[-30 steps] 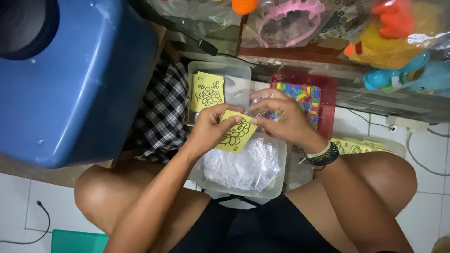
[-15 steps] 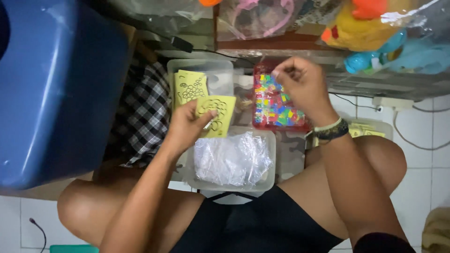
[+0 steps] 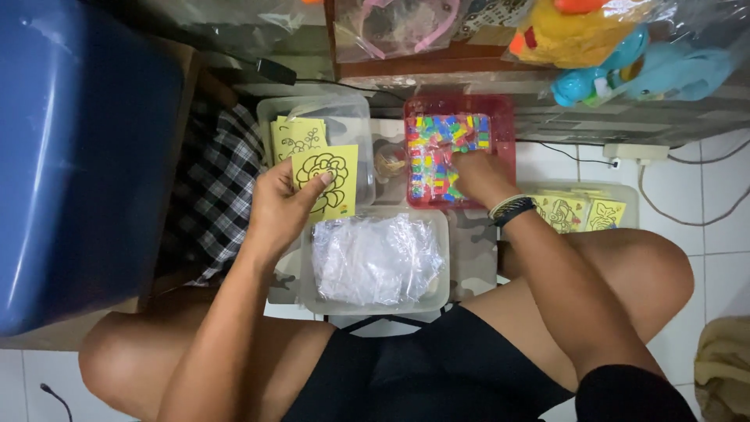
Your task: Packing individual yellow stickers and small colorful parts into small plastic bags.
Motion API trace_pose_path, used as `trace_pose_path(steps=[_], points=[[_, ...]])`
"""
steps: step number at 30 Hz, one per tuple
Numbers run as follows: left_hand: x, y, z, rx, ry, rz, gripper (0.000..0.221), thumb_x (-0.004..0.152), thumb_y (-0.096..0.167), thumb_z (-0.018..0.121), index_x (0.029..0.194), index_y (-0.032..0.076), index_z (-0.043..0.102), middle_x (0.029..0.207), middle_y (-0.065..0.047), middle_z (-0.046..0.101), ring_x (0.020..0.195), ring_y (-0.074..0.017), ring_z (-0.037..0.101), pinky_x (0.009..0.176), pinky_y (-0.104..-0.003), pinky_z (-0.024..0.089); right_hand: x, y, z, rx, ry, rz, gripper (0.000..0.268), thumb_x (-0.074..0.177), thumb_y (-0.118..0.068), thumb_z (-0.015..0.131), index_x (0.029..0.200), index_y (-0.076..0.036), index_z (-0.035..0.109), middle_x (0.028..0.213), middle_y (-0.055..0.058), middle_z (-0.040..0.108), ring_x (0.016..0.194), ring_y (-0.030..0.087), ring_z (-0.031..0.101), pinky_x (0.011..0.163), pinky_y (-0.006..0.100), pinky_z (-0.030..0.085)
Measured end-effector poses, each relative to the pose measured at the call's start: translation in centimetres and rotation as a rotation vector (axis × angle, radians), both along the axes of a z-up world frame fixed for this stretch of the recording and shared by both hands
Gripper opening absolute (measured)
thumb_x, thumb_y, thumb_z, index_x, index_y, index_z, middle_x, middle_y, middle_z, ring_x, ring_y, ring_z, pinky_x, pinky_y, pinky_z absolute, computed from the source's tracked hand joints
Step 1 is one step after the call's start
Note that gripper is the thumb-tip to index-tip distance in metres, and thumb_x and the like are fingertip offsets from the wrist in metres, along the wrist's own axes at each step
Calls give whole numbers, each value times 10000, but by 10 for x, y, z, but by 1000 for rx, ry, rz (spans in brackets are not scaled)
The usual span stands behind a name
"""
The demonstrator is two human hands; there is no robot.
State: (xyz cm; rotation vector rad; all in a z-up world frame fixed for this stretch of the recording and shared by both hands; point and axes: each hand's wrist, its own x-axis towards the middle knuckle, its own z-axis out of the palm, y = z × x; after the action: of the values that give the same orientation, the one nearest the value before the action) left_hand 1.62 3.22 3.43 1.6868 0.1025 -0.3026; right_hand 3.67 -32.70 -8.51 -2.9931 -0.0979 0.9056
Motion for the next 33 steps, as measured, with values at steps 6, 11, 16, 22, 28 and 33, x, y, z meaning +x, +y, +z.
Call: trace_pose_path(steps=[6, 11, 16, 22, 28, 33], points=[[-3, -4, 8, -66, -9, 14, 93, 884, 29, 774, 914, 23, 686, 679, -44, 669, 640, -77, 586, 575, -218, 521, 1, -13, -18, 29, 25, 62, 278, 944, -120, 566, 1096, -88, 797, 1037, 210, 770, 1070, 424, 731, 910, 549, 592], [-4, -6, 0, -62, 5, 21, 86, 881, 36, 772, 884, 26, 687, 664, -40, 674, 625, -74, 580, 576, -206, 513, 4, -14, -1, 10, -218, 80, 237, 875, -208, 624, 990, -217, 831, 968, 146, 748, 981, 399, 745, 838, 505, 611], [-2, -8, -9, -23, -31, -5, 106, 867, 50, 793, 856, 42, 689, 626, -44, 672, 600, -71, 559, 541, -222, 502, 0, -11, 59, 245, -380, -75, 186, 888, -253, 695, 1039, -227, 801, 965, 121, 751, 964, 388, 729, 777, 494, 596], [-4, -13, -4, -69, 14, -39, 68, 885, 35, 757, 885, 28, 689, 657, -42, 682, 628, -66, 573, 574, -214, 525, -9, -13, 82, 324, -388, -95, 212, 925, -169, 653, 1098, -194, 773, 887, 158, 732, 915, 415, 709, 771, 521, 560], [-2, -14, -8, -66, 37, -54, 64, 890, 38, 754, 902, 31, 691, 668, -44, 682, 621, -72, 584, 571, -203, 512, -7, -11, 88, 502, -475, -146, 124, 872, -160, 763, 993, -141, 777, 836, 153, 673, 862, 391, 702, 774, 461, 554], [-2, -11, -9, -39, 60, -68, 71, 900, 42, 748, 956, 27, 708, 696, -41, 695, 633, -73, 579, 588, -208, 525, -5, -10, 84, 467, -440, -199, 80, 855, -206, 811, 901, -152, 774, 780, 176, 656, 857, 430, 690, 756, 495, 538]])
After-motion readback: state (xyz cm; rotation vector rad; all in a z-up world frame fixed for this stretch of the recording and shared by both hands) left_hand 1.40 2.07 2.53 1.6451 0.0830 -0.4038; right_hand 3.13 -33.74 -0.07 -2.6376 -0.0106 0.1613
